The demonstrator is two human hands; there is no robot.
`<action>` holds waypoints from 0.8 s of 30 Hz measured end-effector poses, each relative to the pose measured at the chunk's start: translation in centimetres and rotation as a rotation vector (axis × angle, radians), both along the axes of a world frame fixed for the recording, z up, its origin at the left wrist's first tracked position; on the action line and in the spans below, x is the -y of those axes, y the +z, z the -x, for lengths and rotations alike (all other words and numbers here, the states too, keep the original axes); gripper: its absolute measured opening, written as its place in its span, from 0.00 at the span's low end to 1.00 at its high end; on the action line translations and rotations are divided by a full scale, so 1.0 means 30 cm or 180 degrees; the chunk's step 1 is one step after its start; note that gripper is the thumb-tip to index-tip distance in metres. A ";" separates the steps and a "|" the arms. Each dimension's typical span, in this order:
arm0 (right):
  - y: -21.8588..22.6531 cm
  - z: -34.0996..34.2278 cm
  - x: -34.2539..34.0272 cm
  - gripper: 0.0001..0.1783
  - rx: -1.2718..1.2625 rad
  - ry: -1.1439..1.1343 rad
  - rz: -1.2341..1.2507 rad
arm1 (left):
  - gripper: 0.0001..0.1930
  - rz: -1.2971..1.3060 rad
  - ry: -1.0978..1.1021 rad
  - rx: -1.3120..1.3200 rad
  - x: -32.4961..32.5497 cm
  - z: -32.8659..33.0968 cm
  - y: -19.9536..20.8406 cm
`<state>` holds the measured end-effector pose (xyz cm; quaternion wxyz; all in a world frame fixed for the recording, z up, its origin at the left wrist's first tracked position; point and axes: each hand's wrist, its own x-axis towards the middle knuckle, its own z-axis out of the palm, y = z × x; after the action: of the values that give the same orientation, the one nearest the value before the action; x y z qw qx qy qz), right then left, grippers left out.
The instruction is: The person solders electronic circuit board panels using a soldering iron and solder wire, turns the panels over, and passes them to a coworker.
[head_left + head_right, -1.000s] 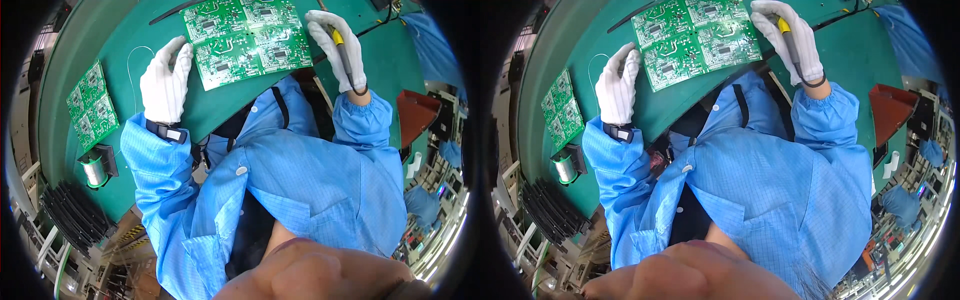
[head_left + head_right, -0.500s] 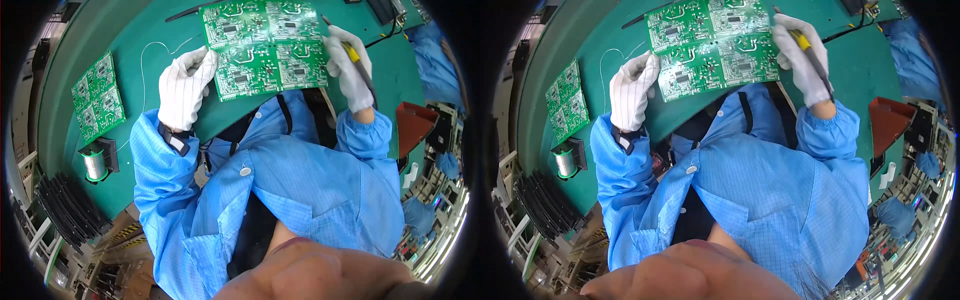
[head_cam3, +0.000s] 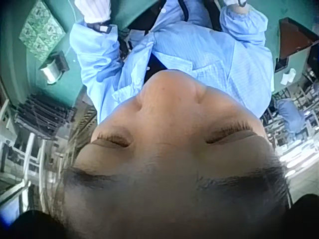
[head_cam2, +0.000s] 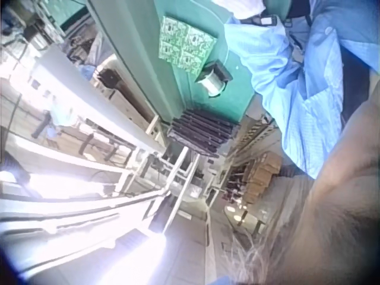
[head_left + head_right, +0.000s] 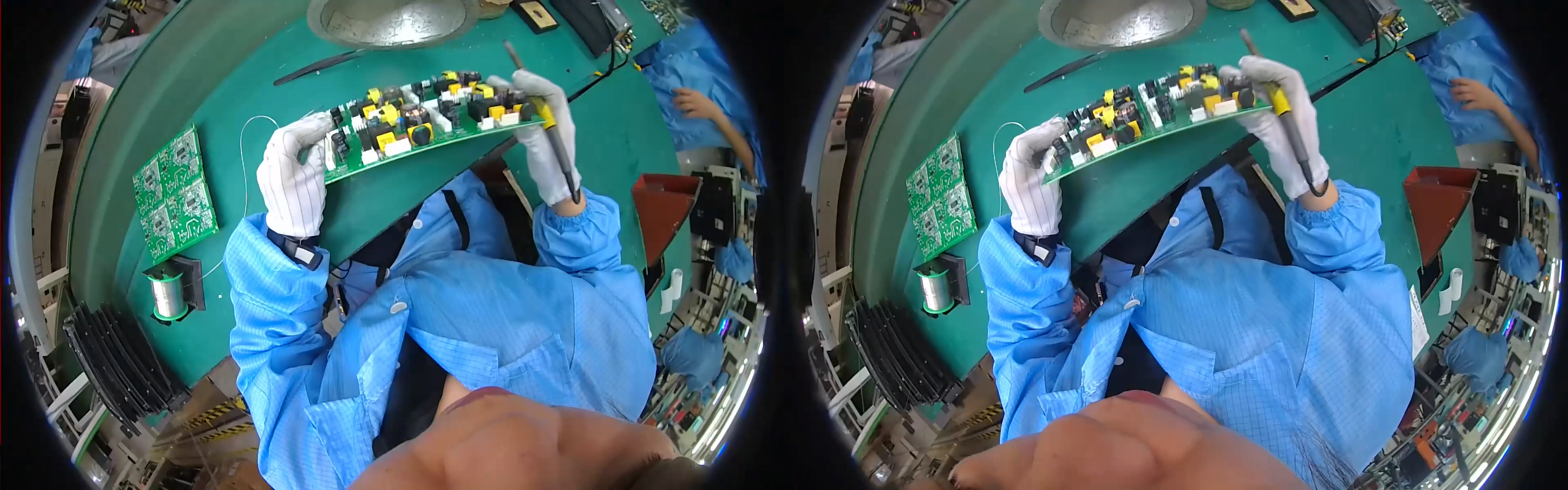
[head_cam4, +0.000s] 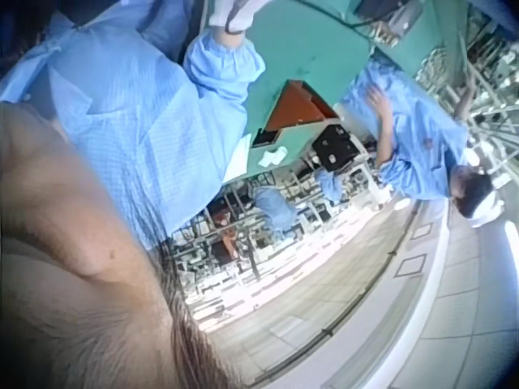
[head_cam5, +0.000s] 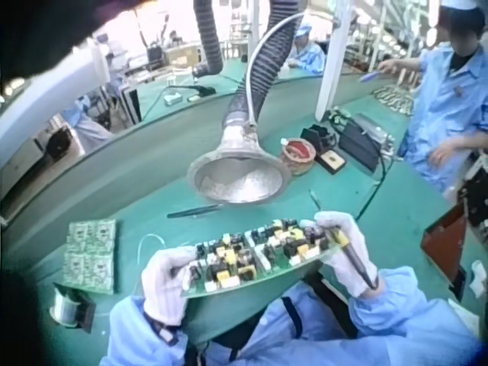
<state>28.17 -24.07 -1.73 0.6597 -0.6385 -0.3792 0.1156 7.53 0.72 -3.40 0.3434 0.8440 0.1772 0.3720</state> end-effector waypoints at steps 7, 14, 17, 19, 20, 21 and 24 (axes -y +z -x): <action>-0.038 -0.040 0.028 0.26 0.1054 -0.0179 0.0398 | 0.16 0.0234 0.0102 -0.0288 0.016 -0.005 0.044; -0.009 -0.025 0.030 0.26 0.1061 0.0032 0.0298 | 0.33 0.1824 0.0326 -0.1357 -0.031 0.022 0.130; -0.003 -0.024 0.029 0.28 0.1216 -0.0012 0.0330 | 0.43 0.2477 -0.0233 -0.1667 -0.031 0.030 0.118; -0.007 -0.019 0.022 0.29 0.1156 0.0086 0.0291 | 0.48 0.2685 -0.0355 -0.1880 -0.012 0.027 0.110; -0.005 -0.009 0.024 0.29 0.0754 0.0236 0.0085 | 0.43 0.3060 -0.0545 -0.1588 -0.009 0.023 0.087; -0.008 -0.001 0.022 0.30 0.0340 0.0393 -0.0120 | 0.39 0.3418 -0.0722 -0.1283 -0.009 0.020 0.064; -0.040 -0.005 0.037 0.30 0.0591 0.0541 -0.0146 | 0.21 0.4272 -0.1298 -0.0344 -0.047 0.002 0.019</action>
<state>28.31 -25.18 -2.95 0.6241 -0.5967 -0.4939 0.1028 7.47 2.14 -2.83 0.8436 0.4834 0.2235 0.0680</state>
